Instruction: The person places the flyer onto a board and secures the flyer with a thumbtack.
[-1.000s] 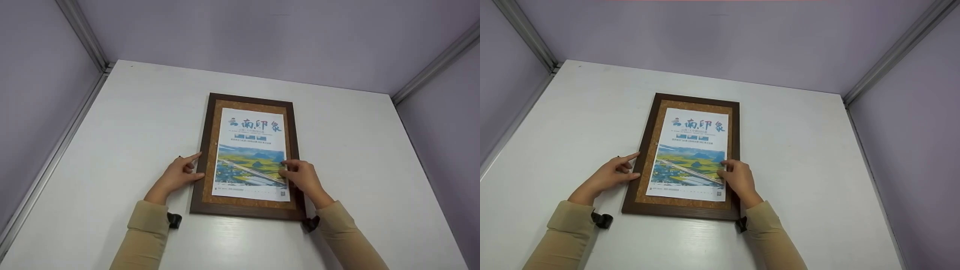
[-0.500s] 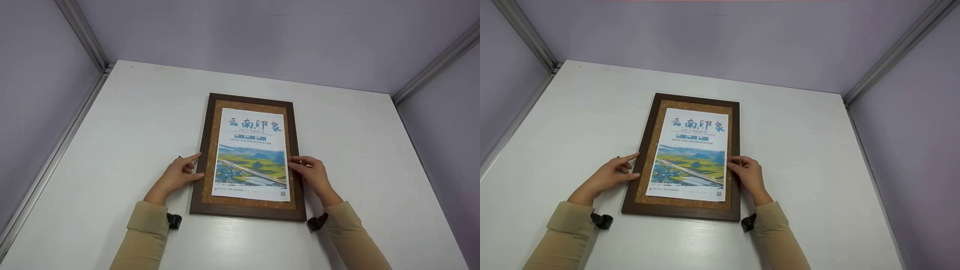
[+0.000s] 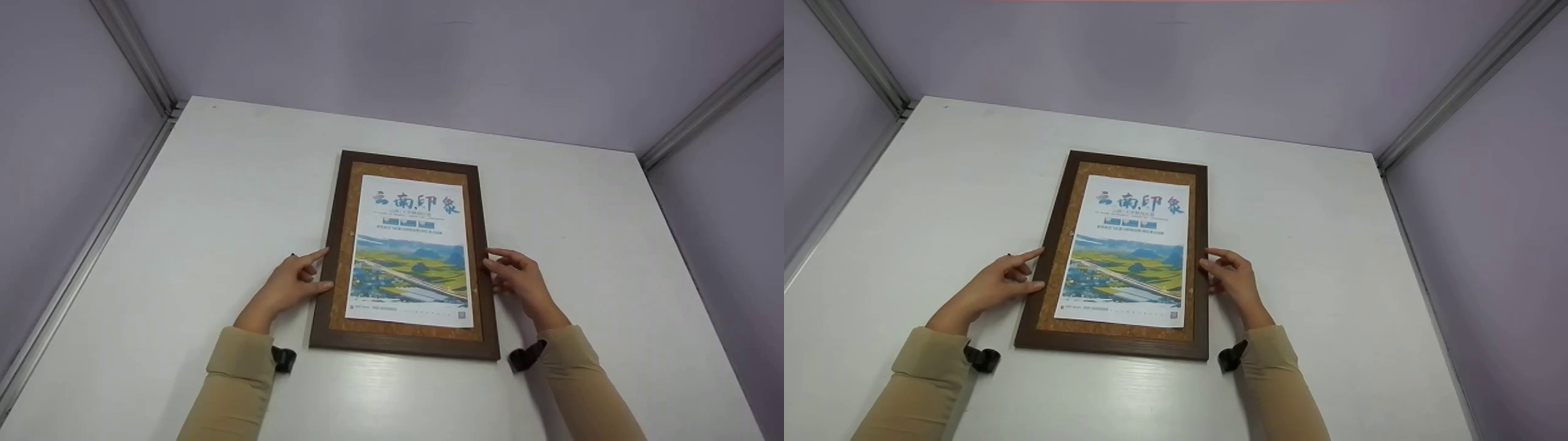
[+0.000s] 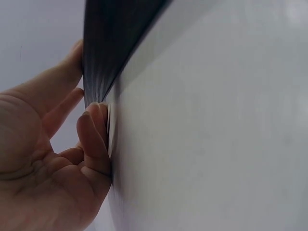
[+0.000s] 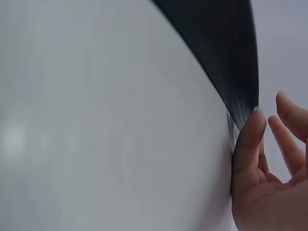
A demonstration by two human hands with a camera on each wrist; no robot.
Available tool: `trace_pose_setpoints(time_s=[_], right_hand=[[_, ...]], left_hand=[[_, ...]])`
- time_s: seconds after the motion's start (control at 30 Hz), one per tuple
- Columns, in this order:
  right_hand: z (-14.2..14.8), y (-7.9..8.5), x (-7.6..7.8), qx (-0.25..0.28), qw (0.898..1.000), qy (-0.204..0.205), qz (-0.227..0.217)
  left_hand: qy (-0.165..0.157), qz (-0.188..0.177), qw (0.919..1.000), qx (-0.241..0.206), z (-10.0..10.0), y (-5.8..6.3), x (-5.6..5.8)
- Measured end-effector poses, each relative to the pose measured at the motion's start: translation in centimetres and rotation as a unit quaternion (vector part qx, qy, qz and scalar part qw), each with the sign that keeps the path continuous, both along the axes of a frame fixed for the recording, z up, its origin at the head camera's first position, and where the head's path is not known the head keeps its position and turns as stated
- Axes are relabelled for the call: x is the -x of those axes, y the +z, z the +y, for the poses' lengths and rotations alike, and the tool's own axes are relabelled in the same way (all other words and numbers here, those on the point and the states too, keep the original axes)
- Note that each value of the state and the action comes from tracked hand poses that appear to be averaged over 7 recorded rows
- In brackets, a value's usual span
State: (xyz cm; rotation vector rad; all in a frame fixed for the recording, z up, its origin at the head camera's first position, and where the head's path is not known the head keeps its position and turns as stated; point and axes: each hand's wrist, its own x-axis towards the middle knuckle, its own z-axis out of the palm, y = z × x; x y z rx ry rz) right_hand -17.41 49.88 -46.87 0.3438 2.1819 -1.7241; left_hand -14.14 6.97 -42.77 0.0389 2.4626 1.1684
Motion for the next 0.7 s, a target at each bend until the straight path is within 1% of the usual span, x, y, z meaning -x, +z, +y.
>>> trace_pose_setpoints(time_s=[0.13, 0.23, 0.43, 0.53, 0.6, 0.7], right_hand=[[0.39, -0.23, 0.07, 0.016, 0.999, 0.030, 0.005], [0.47, -0.35, 0.07, 0.016, 0.999, 0.047, 0.006], [0.49, -0.34, 0.13, -0.014, 0.998, 0.068, 0.003], [0.50, -0.29, 0.16, -0.022, 0.997, 0.069, 0.001], [0.50, -0.28, 0.16, -0.026, 0.997, 0.070, 0.000], [0.45, -0.33, 0.12, -0.026, 0.997, 0.071, 0.000]], left_hand=[[0.003, -0.006, 1.0000, -0.003, -0.02, 0.02, 0.04], [0.004, -0.007, 1.0000, -0.005, -0.05, 0.02, 0.02], [0.011, -0.008, 0.9999, -0.006, 0.03, -0.01, -0.04], [0.027, -0.010, 0.9995, -0.014, 0.11, -0.09, -0.11], [0.047, -0.012, 0.9986, -0.022, 0.12, -0.13, -0.20], [0.091, -0.005, 0.9949, -0.044, -0.04, -0.07, -0.46]])
